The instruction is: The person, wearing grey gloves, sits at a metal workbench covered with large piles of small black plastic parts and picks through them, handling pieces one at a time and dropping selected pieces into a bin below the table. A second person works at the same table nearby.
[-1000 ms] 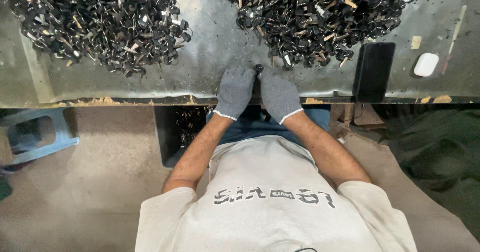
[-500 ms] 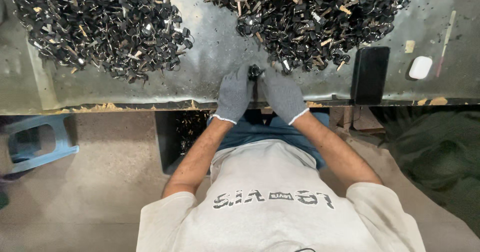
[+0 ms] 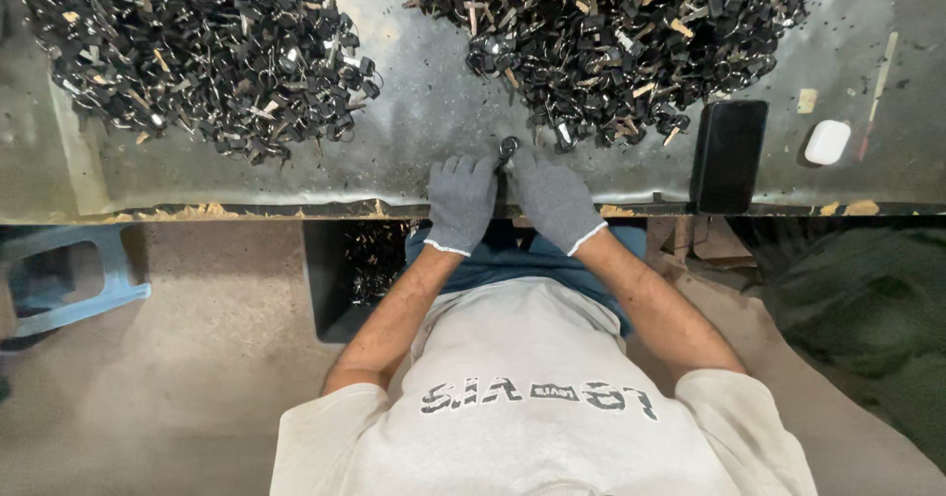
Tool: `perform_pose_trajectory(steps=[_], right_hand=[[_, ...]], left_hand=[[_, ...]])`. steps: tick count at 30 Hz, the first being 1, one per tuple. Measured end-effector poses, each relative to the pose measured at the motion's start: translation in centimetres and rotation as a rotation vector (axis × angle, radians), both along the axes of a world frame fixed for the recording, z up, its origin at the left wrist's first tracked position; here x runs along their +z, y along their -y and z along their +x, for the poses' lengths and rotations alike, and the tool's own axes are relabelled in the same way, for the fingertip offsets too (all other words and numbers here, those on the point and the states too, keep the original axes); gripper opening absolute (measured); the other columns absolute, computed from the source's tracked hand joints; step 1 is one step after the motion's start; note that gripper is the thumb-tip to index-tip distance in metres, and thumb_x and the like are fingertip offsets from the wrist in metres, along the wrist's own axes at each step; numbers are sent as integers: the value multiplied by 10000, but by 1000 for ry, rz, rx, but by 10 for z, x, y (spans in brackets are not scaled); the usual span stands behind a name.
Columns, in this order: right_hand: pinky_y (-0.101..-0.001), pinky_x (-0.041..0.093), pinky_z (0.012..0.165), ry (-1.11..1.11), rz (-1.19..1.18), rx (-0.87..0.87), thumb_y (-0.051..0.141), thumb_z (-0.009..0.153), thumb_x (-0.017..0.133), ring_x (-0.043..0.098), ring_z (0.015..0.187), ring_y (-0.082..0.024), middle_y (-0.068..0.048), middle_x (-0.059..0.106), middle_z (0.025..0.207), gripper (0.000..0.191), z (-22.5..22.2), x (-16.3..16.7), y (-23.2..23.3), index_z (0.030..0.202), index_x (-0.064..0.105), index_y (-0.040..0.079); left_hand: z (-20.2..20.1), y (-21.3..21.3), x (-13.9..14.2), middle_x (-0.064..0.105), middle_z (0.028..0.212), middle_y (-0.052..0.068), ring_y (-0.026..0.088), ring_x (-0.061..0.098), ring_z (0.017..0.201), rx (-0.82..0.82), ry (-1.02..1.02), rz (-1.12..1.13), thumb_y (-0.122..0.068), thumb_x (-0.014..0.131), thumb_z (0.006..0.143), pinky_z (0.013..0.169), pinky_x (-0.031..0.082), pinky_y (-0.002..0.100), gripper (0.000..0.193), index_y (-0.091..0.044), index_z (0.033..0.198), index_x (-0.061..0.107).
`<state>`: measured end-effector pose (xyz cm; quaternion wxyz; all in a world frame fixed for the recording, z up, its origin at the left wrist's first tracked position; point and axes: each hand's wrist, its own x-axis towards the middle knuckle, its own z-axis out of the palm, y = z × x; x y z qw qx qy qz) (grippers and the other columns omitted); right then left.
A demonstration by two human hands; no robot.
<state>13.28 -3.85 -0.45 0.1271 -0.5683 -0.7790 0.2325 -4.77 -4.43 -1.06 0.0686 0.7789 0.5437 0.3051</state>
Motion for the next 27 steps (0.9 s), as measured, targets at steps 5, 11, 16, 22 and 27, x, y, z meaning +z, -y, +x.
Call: perform_pose_trajectory(steps=[5,11,16,22,27], right_hand=[[-482,580,593,204,121,48,194,982,623,720,733,-375,-167,693,857,196,-2,-3,23,1102,573,47],[-427,582,519,363,128,31,178,987,593,728,677,-304,-143,705,915,251,-14,-5,20,1191,583,33],[-487,568,567,196,-37,104,250,969,614,722,684,-373,-203,714,822,461,-13,-5,10,1326,515,-25],[-527,583,640,151,-91,4,234,860,648,718,769,-437,-245,706,873,504,-9,4,5,1247,484,-43],[-571,554,654,57,-135,17,207,965,623,706,767,-454,-258,711,876,415,-7,6,3,1288,494,-21]], left_hand=[[0,4,-2,617,838,83,304,612,832,59,3,-13,-160,745,868,750,416,480,137,-124,891,615],[1,7,-9,616,795,88,317,615,806,18,91,-16,-136,750,790,741,419,484,143,-125,856,623],[-1,6,-12,613,788,110,332,616,796,-35,36,-71,-125,740,794,733,424,495,142,-104,835,606],[-4,5,-7,618,785,119,342,615,786,-32,28,-89,-171,747,852,735,433,496,157,-95,829,612],[-4,3,-7,624,797,115,333,626,792,-40,-7,-108,-191,742,851,734,429,492,140,-100,864,636]])
